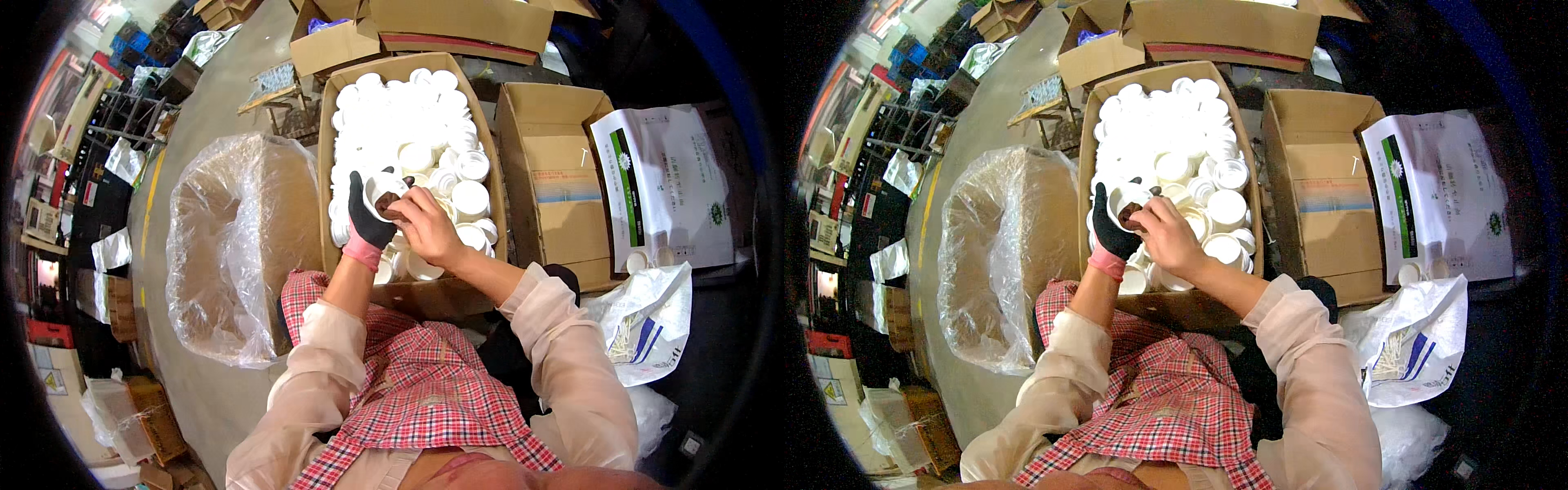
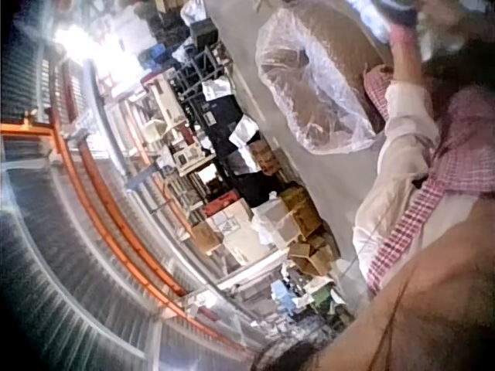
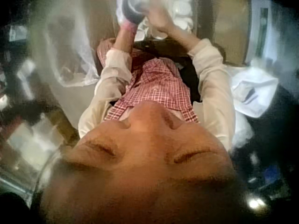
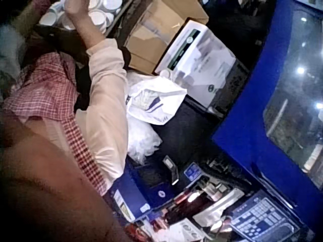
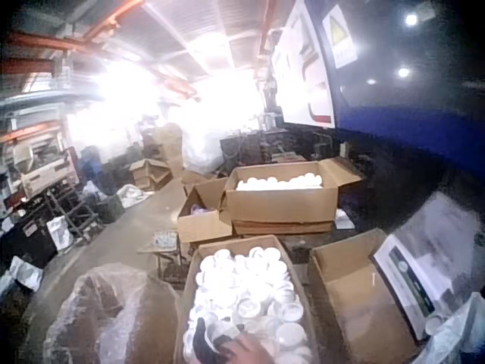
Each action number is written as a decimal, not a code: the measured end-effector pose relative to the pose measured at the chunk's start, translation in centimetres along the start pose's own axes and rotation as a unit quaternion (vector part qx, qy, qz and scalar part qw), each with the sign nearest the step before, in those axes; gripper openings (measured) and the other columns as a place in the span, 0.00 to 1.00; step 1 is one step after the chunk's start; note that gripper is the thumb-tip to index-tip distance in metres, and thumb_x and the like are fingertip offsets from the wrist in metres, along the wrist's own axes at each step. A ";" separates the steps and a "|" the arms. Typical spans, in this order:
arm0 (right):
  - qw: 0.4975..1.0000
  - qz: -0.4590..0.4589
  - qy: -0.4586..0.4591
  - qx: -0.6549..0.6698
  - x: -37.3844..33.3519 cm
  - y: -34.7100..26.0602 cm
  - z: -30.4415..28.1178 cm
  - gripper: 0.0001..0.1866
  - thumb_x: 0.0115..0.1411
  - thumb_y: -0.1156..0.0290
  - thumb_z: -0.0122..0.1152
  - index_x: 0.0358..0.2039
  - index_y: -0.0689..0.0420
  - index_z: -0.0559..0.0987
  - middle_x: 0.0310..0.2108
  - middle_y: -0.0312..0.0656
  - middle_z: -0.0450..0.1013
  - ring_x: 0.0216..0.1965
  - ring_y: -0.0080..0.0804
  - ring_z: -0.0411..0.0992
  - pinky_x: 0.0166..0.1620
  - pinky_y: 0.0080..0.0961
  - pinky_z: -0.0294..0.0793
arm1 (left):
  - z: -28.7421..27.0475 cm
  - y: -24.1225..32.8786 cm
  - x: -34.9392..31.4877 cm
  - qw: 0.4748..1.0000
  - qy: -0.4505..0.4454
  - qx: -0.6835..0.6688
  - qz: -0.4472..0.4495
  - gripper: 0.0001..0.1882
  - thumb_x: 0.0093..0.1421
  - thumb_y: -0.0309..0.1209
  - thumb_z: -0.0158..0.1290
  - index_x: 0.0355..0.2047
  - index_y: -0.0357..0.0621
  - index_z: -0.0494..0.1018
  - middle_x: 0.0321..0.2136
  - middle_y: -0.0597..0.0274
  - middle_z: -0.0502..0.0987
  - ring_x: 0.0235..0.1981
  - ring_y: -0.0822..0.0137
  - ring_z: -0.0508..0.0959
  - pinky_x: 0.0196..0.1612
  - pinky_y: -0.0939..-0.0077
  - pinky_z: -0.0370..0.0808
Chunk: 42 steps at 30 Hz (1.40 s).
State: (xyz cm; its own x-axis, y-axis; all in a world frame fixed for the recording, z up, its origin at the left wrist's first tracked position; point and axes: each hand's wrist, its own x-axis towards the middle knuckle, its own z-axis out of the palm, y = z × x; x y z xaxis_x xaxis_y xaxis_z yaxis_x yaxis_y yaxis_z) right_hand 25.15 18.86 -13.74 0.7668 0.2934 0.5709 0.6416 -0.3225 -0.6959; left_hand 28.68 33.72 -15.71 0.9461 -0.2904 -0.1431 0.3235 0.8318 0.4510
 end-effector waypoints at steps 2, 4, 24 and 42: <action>0.999 -0.049 0.004 0.006 0.0 -0.7 -0.1 0.11 0.50 0.80 0.58 0.37 0.60 0.76 0.36 0.46 0.66 0.40 0.47 0.68 0.44 0.37 0.69 | -2.3 -0.2 0.2 0.997 -0.065 -0.019 -0.026 0.34 0.62 0.59 0.46 0.52 0.38 0.66 0.42 0.50 0.74 0.46 0.56 0.74 0.52 0.65 0.72; 0.994 -0.105 -0.010 0.018 0.2 -1.3 0.3 0.10 0.52 0.79 0.56 0.37 0.60 0.77 0.36 0.45 0.66 0.40 0.45 0.68 0.43 0.37 0.70 | -6.1 -0.2 0.5 0.979 -0.193 0.001 -0.060 0.29 0.63 0.53 0.49 0.50 0.39 0.67 0.39 0.55 0.72 0.44 0.63 0.74 0.52 0.72 0.71; 0.987 0.160 -0.027 0.003 2.1 5.4 -2.9 0.12 0.55 0.72 0.57 0.41 0.56 0.77 0.36 0.46 0.67 0.40 0.47 0.69 0.44 0.37 0.70 | -10.9 2.8 1.0 0.321 0.294 0.898 -0.067 0.28 0.51 0.50 0.60 0.39 0.35 0.77 0.39 0.46 0.79 0.42 0.51 0.79 0.47 0.63 0.76; 0.998 -0.057 -0.041 0.006 -0.7 -0.2 3.1 0.14 0.50 0.78 0.61 0.39 0.56 0.75 0.35 0.44 0.65 0.39 0.45 0.68 0.42 0.36 0.70 | -2.8 3.3 -3.4 0.961 -0.070 0.242 0.117 0.28 0.64 0.46 0.42 0.52 0.32 0.69 0.49 0.46 0.75 0.50 0.52 0.75 0.54 0.60 0.72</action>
State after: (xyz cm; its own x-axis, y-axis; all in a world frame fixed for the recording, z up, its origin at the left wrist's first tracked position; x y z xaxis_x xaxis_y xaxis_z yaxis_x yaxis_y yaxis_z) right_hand 24.41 21.56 -15.35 0.6844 0.3998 0.6097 0.7238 -0.2718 -0.6343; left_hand 26.52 38.73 -16.18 0.9704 -0.2109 0.1179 0.0257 0.5754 0.8175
